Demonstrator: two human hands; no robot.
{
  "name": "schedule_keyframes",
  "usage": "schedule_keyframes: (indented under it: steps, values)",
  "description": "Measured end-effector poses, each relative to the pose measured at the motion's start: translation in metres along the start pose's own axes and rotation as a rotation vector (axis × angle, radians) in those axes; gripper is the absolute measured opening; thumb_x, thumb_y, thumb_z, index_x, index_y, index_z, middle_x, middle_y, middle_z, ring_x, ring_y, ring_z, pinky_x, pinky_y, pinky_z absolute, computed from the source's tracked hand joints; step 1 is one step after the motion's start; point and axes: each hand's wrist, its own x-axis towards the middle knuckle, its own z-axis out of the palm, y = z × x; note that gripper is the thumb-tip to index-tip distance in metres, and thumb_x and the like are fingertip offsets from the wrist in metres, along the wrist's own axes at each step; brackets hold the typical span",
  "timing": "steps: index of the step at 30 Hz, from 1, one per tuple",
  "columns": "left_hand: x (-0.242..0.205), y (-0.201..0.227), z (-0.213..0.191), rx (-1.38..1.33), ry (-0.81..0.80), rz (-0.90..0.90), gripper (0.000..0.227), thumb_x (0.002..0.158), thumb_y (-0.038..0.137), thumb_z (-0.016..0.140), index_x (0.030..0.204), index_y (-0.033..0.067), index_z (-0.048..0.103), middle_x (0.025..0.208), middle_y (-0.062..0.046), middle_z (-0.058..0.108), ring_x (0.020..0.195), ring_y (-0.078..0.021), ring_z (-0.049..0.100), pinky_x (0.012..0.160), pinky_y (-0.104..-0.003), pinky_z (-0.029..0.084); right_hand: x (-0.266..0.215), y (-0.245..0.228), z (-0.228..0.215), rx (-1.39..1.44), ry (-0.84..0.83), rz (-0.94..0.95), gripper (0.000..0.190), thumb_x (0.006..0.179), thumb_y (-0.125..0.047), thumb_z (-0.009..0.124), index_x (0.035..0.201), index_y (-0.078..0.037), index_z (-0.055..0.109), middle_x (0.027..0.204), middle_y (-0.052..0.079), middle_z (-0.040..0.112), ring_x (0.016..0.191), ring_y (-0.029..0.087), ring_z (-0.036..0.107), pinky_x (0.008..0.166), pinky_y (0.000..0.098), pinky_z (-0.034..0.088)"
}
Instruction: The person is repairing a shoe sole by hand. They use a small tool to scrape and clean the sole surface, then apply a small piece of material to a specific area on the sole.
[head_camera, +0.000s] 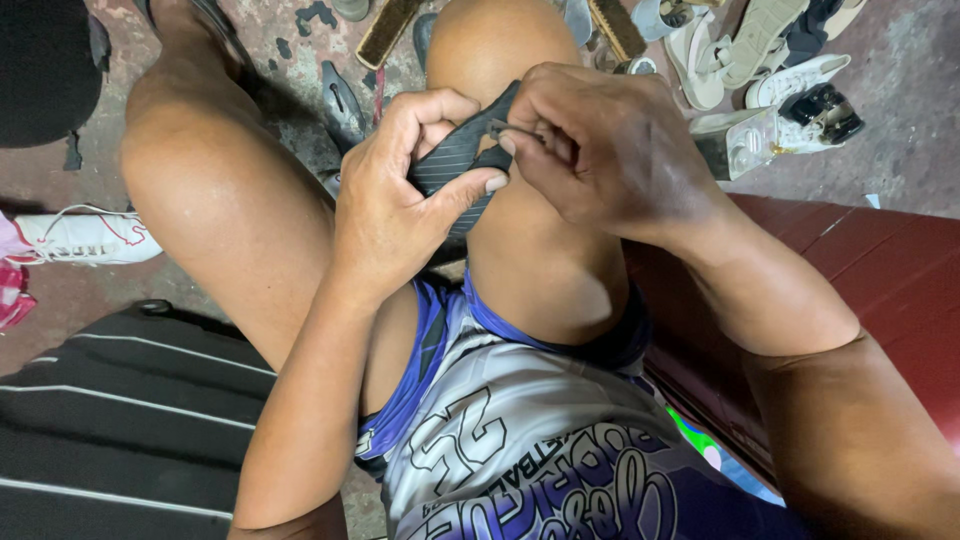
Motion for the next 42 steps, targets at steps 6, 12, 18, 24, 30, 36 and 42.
schedule_keyframes:
  steps: [6,12,18,24,30,36,42]
  values:
    - [-0.004,0.005,0.003,0.006,0.023,-0.046,0.05,0.088,0.012,0.089,0.128,0.006,0.059,0.1,-0.006,0.073,0.09,-0.0127,0.069,0.085,-0.027,0.056,0.0,0.001,-0.005,0.169,-0.005,0.049,0.015,0.104,-0.007,0.073,0.096,-0.005,0.06,0.074,0.001,0.054,0.065,0.01,0.054,0.06,0.0271,0.042]
    - [-0.013,0.016,0.001,-0.344,-0.021,-0.089,0.032,0.105,0.016,0.063,0.132,0.0019,0.055,0.111,-0.003,0.069,0.1,-0.0087,0.063,0.093,-0.026,0.053,-0.007,-0.014,0.007,0.469,0.09,0.257,0.011,0.106,-0.004,0.07,0.1,-0.003,0.061,0.081,-0.004,0.054,0.068,0.002,0.044,0.059,0.0222,0.034]
    - [-0.029,0.004,0.005,-0.557,-0.029,-0.196,0.032,0.111,0.018,0.059,0.137,-0.0004,0.054,0.114,-0.002,0.066,0.102,-0.0065,0.059,0.095,-0.025,0.051,-0.011,-0.02,0.031,0.671,0.223,0.28,0.01,0.11,-0.003,0.067,0.105,-0.002,0.058,0.084,-0.004,0.052,0.068,0.0,0.044,0.059,0.0177,0.034]
    - [-0.031,-0.005,0.0,-0.723,0.029,-0.238,0.028,0.114,0.016,0.055,0.135,-0.0019,0.053,0.11,-0.001,0.062,0.1,-0.0051,0.056,0.091,-0.023,0.048,-0.003,-0.02,0.038,0.487,0.21,0.225,0.016,0.111,-0.005,0.071,0.104,-0.001,0.058,0.081,-0.004,0.049,0.069,0.0,0.041,0.059,0.0175,0.034]
    - [-0.03,-0.007,-0.009,-0.714,0.08,-0.192,0.024,0.113,0.012,0.054,0.134,-0.0008,0.055,0.104,0.0,0.061,0.092,-0.0037,0.054,0.085,-0.021,0.046,0.005,-0.024,0.047,0.563,0.195,0.203,0.015,0.113,-0.006,0.07,0.105,-0.002,0.057,0.086,-0.006,0.051,0.071,-0.001,0.042,0.061,0.0162,0.035]
    - [-0.032,-0.005,-0.009,-0.601,0.148,-0.207,0.016,0.111,0.007,0.057,0.126,-0.0002,0.059,0.096,0.004,0.058,0.083,-0.0008,0.047,0.076,-0.02,0.04,0.01,-0.025,0.048,0.526,0.188,0.215,0.015,0.111,-0.005,0.071,0.105,-0.001,0.059,0.085,-0.004,0.051,0.07,0.0,0.041,0.06,0.0164,0.034]
    - [-0.032,-0.01,-0.006,-0.532,0.203,-0.191,0.012,0.112,0.005,0.06,0.123,0.0007,0.06,0.092,0.006,0.056,0.08,0.0002,0.045,0.073,-0.018,0.039,0.01,-0.027,0.033,0.579,0.215,0.113,0.017,0.114,-0.003,0.067,0.1,0.0,0.057,0.094,0.0,0.056,0.075,0.002,0.047,0.068,0.02,0.041]
